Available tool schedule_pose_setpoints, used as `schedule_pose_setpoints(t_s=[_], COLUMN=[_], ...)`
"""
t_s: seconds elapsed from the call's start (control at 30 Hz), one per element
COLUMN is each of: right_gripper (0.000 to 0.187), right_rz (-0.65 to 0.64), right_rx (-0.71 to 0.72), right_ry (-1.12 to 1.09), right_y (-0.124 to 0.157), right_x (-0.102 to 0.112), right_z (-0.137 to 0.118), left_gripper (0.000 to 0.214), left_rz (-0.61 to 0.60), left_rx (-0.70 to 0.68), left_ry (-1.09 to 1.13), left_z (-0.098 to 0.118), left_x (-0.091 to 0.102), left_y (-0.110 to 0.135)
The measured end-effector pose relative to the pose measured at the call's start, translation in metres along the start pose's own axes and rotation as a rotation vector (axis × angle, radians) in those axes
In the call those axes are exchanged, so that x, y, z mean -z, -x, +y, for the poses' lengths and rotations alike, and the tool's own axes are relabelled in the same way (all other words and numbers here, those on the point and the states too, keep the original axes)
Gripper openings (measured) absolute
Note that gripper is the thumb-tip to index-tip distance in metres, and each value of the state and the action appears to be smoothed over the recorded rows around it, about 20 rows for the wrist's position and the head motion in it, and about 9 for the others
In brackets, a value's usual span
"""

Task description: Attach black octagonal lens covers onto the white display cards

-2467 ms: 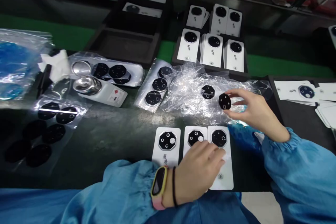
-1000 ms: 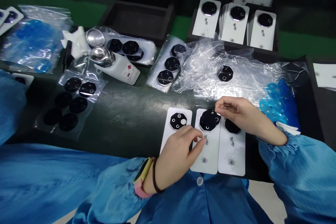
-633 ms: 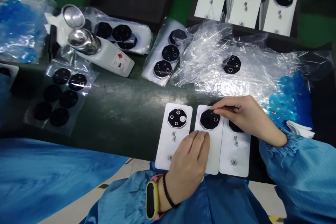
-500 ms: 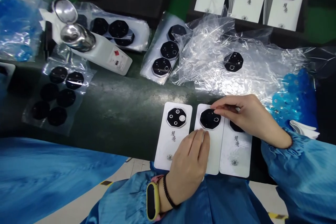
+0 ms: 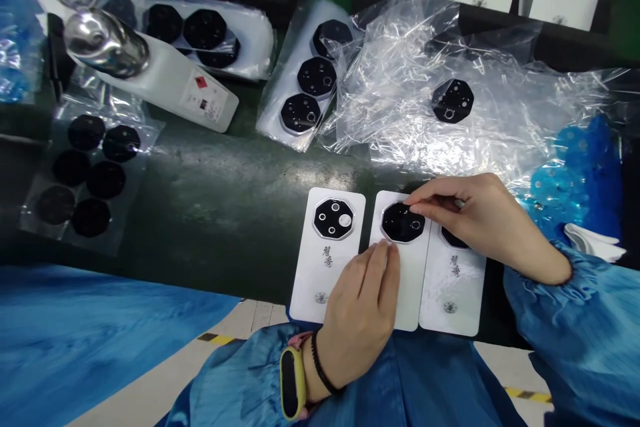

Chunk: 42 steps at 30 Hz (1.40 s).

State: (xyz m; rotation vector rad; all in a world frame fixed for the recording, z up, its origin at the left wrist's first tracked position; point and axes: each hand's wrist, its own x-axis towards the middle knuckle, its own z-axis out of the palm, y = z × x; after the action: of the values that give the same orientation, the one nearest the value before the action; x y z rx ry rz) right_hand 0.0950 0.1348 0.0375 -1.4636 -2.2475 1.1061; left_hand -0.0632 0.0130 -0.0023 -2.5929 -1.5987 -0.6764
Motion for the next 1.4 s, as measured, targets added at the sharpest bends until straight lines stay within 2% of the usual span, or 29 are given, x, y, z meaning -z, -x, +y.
schedule_pose_setpoints(t_s=[1.17,1.4], right_gripper=[0.012,0.011], right_rz=[0.039,0.046], right_rx=[-0.004,-0.066], right_ry=[-0.034,-0.098], right_y=[0.0040,0.0043], right_x=[-0.0040,-0.0046], right_z=[0.0015,0.0025], left_gripper=[0.025,0.027], left_rz=[0.007,0.000], left_rx=[0.026,0.013], left_ry=[0.004,0.004], left_z=[0.0026,0.0010], left_x=[-0.0016,-0.0023], left_y=[0.0001,0.0014])
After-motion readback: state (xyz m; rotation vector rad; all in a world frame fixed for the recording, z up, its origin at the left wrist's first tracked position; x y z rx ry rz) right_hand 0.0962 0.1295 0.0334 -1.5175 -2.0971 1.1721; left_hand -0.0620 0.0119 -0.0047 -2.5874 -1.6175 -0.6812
